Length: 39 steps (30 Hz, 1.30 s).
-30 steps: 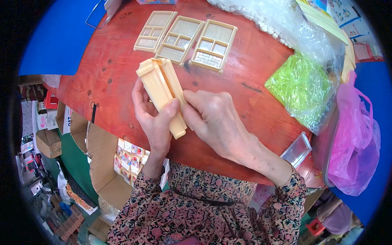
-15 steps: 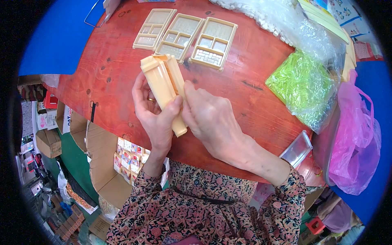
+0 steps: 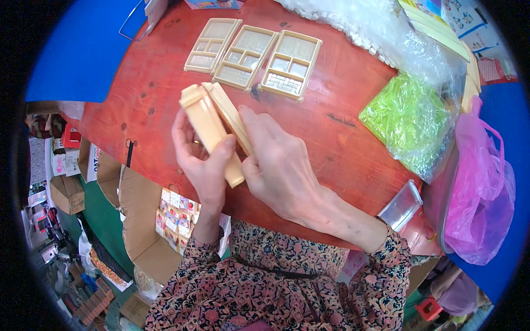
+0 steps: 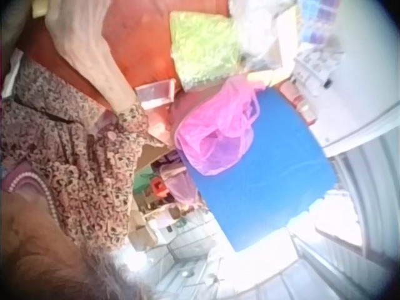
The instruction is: The person is assembling plastic trays and filling them with small white components from a large plastic bag at a workbench.
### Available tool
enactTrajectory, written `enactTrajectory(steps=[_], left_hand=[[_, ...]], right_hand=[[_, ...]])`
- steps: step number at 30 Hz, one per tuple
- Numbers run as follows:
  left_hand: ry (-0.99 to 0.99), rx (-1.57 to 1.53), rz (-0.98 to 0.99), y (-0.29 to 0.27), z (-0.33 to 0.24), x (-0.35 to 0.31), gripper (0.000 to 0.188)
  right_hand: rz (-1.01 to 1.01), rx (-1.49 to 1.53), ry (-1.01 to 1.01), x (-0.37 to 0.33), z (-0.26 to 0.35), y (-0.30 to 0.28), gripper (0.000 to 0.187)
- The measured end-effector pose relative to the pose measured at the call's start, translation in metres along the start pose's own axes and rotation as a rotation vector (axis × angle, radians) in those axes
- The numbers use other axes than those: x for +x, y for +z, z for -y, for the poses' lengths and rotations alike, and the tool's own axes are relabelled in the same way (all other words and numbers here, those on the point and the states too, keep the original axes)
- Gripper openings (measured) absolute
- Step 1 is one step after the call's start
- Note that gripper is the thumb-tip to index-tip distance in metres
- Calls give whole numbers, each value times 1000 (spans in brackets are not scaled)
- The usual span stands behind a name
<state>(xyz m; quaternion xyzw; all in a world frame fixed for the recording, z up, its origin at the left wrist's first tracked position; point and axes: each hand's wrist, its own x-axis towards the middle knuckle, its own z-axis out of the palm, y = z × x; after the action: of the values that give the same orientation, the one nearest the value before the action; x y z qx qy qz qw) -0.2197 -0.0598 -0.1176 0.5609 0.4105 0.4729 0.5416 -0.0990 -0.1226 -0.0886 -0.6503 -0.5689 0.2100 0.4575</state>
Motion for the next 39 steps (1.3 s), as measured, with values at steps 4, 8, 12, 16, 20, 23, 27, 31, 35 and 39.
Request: enactTrajectory(steps=[4, 8, 12, 16, 20, 23, 27, 31, 35, 39], left_hand=[[-242, -277, -41, -16, -11, -8, 74], [-344, -627, 112, -32, -30, -17, 85], [-484, -597, 147, -37, -42, -37, 88], [-509, -401, 154, -35, -41, -41, 89], [-517, -458, 219, -43, -40, -40, 89], [-481, -462, 166, -33, -44, -35, 90], [-437, -483, -10, -37, -34, -34, 85], [-350, -603, 25, -49, -31, -13, 64], [-204, -387, -88, -88, 6, 16, 49], [-34, 239, -348, -84, 21, 13, 44]], right_hand=[[2, 77, 72, 5, 3, -4, 44], [61, 87, 127, 6, 2, -2, 42], [89, 76, 128, 4, 4, 1, 42], [10, -27, 78, -1, 1, 7, 47], [37, -4, 58, -2, 8, 6, 53], [29, -15, 15, -3, 7, 6, 55], [109, 104, 83, -4, 11, 10, 54], [164, 383, 246, -2, 11, 6, 51], [169, 477, 356, 2, 12, -4, 48], [176, 565, 423, 2, 10, -3, 45]])
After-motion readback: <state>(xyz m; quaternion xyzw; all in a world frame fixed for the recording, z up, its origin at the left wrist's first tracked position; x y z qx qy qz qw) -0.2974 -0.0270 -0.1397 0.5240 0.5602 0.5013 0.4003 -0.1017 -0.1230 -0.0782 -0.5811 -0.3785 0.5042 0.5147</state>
